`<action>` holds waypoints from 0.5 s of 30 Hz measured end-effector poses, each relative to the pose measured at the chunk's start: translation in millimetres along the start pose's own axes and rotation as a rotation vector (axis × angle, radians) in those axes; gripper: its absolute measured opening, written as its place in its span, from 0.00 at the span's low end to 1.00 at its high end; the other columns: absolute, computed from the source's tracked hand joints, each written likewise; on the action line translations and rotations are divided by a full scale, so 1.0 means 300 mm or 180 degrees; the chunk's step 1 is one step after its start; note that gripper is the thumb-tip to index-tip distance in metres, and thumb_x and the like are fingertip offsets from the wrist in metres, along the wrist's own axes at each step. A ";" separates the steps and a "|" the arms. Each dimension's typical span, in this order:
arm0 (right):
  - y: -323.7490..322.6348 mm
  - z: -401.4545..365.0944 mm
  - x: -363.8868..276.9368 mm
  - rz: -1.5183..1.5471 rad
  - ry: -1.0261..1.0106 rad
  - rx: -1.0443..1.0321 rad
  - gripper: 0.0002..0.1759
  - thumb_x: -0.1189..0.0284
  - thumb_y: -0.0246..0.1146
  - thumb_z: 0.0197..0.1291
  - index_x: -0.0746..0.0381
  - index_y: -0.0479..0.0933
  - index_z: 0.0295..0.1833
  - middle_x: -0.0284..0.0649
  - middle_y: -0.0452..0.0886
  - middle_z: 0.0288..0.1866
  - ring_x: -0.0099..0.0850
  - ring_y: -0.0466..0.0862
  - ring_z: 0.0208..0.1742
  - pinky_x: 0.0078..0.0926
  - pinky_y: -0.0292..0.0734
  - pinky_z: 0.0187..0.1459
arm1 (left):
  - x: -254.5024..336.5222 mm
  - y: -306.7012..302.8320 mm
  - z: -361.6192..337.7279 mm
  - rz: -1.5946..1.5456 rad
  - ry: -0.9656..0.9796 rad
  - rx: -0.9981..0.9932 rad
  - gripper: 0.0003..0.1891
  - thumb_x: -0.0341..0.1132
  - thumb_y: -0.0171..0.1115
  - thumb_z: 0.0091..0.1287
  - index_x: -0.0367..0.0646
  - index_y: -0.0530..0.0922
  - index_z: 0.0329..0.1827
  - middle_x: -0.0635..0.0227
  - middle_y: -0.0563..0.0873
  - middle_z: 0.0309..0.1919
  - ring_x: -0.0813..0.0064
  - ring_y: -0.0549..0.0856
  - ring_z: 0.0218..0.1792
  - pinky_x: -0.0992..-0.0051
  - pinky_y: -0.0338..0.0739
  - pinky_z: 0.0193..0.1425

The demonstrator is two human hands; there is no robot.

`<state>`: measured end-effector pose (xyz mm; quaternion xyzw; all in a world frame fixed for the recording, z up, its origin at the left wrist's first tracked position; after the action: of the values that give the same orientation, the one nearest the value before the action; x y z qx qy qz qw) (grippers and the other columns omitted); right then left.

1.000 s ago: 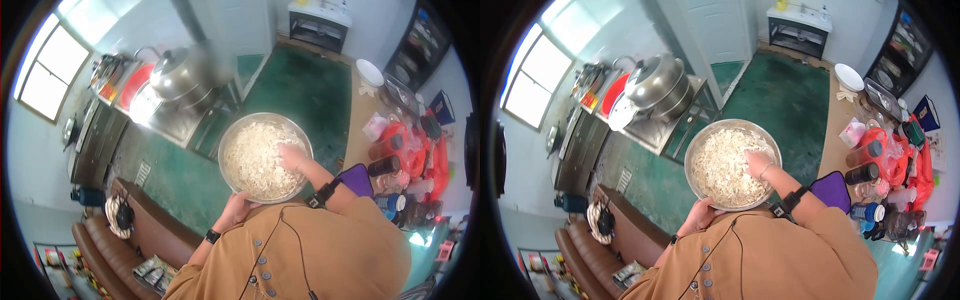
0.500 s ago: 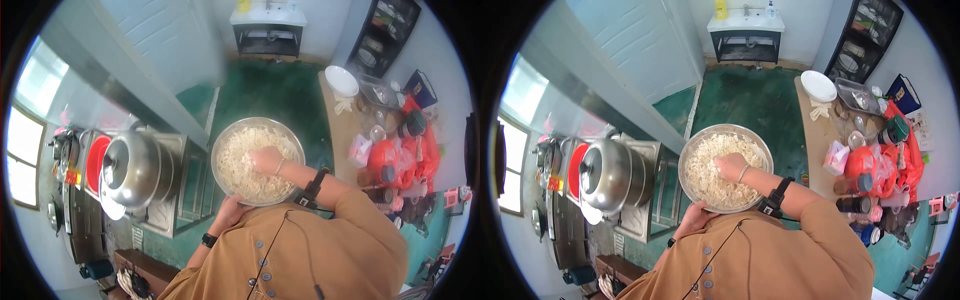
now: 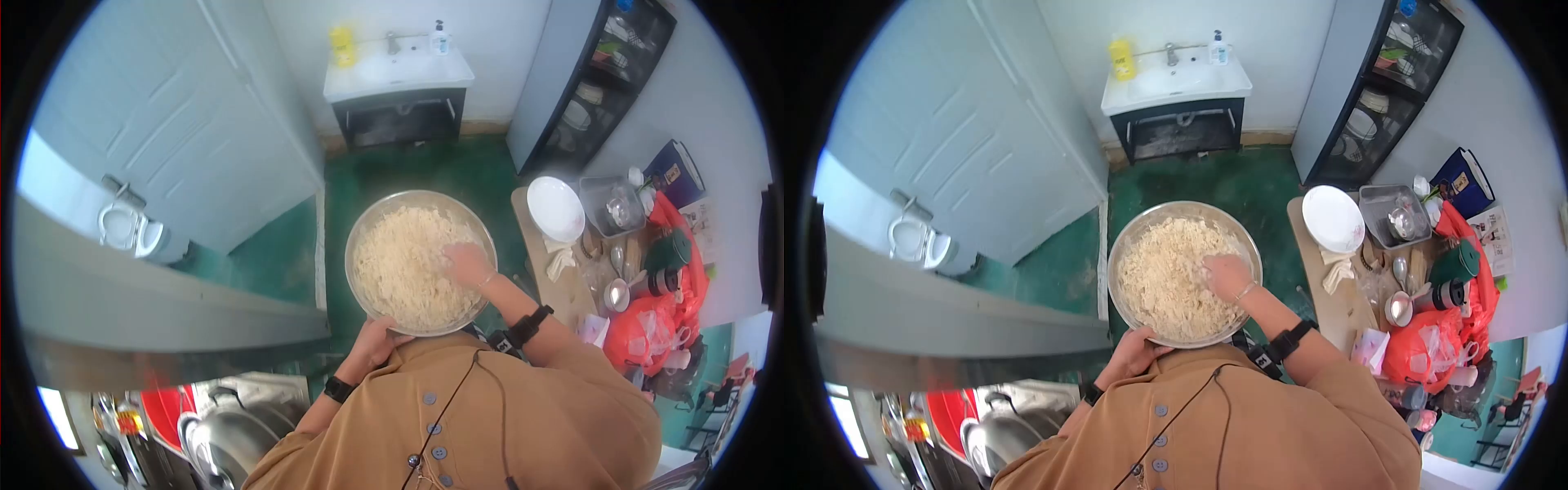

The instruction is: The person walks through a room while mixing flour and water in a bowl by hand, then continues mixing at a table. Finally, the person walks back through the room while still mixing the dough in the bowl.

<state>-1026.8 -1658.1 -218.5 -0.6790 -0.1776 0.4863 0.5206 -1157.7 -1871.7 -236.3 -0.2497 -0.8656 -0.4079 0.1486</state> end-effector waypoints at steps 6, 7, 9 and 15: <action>0.005 0.224 0.202 0.0369 0.0060 0.0306 0.09 0.72 0.56 0.51 0.60 0.76 0.38 0.49 0.79 0.31 0.47 0.79 0.35 0.43 0.73 0.38 | 0.248 0.061 0.333 0.0290 -0.0178 0.0223 0.24 0.25 0.48 0.59 0.37 0.63 0.61 0.59 0.74 0.55 0.64 0.77 0.53 0.66 0.79 0.50; 0.000 0.291 0.243 0.0325 -0.0060 0.0319 0.08 0.72 0.57 0.50 0.60 0.76 0.37 0.49 0.79 0.30 0.47 0.79 0.34 0.43 0.73 0.38 | 0.297 0.074 0.401 0.0300 -0.0141 0.0222 0.24 0.25 0.48 0.59 0.37 0.63 0.61 0.59 0.74 0.55 0.64 0.77 0.53 0.66 0.79 0.50; -0.045 0.441 0.313 0.0257 -0.0139 0.0078 0.10 0.72 0.57 0.50 0.60 0.76 0.40 0.49 0.79 0.31 0.47 0.79 0.35 0.42 0.73 0.38 | 0.397 0.102 0.520 0.0229 -0.0277 0.0325 0.24 0.25 0.48 0.59 0.38 0.63 0.61 0.60 0.74 0.55 0.66 0.75 0.55 0.65 0.77 0.52; -0.181 0.870 0.428 0.0383 -0.0378 -0.0311 0.17 0.70 0.60 0.49 0.57 0.74 0.48 0.51 0.78 0.42 0.46 0.79 0.40 0.42 0.73 0.41 | 0.709 0.185 0.751 -0.0254 -0.0017 0.0189 0.24 0.27 0.49 0.59 0.41 0.63 0.62 0.63 0.72 0.58 0.66 0.74 0.55 0.66 0.74 0.53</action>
<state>-1173.5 -1401.5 -228.0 -0.6830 -0.1906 0.5468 0.4453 -1315.9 -1599.6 -243.6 -0.2116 -0.8870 -0.3869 0.1372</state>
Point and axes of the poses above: each hand's wrist, its own z-axis towards the middle knuckle, its own y-axis out of the palm, x = y × z, the point moved 1 cm from there along z, towards the middle knuckle
